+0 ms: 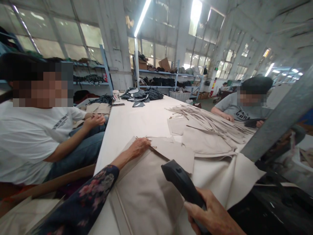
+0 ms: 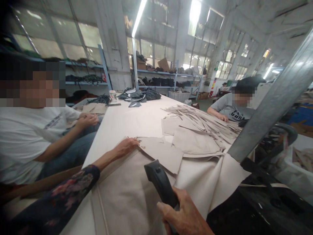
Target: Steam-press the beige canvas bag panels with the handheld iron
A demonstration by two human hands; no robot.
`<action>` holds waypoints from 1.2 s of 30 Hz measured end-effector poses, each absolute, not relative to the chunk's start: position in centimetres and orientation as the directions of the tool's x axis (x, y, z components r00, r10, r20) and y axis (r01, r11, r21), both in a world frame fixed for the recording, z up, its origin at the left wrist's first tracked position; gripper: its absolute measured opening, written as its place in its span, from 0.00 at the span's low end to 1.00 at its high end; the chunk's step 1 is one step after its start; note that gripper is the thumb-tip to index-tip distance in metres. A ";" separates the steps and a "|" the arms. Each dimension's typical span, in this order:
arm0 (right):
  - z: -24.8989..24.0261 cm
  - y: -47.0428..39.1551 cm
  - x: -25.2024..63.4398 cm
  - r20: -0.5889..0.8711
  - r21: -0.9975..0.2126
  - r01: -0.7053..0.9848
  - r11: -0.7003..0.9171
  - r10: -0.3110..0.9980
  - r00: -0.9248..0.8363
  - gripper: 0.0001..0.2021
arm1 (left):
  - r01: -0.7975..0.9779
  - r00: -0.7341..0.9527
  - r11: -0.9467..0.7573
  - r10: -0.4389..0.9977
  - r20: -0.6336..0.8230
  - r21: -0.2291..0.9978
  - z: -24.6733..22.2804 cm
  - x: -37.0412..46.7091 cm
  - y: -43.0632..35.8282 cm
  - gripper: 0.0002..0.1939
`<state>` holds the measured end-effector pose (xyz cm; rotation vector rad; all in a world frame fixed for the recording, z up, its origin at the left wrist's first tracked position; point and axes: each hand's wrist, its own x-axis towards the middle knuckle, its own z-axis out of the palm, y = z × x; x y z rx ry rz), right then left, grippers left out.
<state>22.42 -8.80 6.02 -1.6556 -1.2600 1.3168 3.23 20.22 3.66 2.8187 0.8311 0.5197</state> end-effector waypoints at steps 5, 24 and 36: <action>6.6 -9.4 22.4 -0.301 -0.917 0.264 -0.300 0.953 0.039 0.12 | 0.475 0.760 -0.801 0.582 0.288 0.365 8.1 1.2 18.0 0.13; 9.2 -9.7 16.7 -0.100 -0.979 0.194 -0.067 0.982 -0.162 0.11 | 0.197 0.502 -0.193 0.862 0.070 0.961 11.1 -3.5 8.0 0.16; 11.0 -9.6 16.7 -0.063 -0.973 0.226 -0.038 0.992 -0.106 0.14 | 0.052 0.489 -0.015 0.872 -0.012 0.999 8.9 -4.4 7.7 0.16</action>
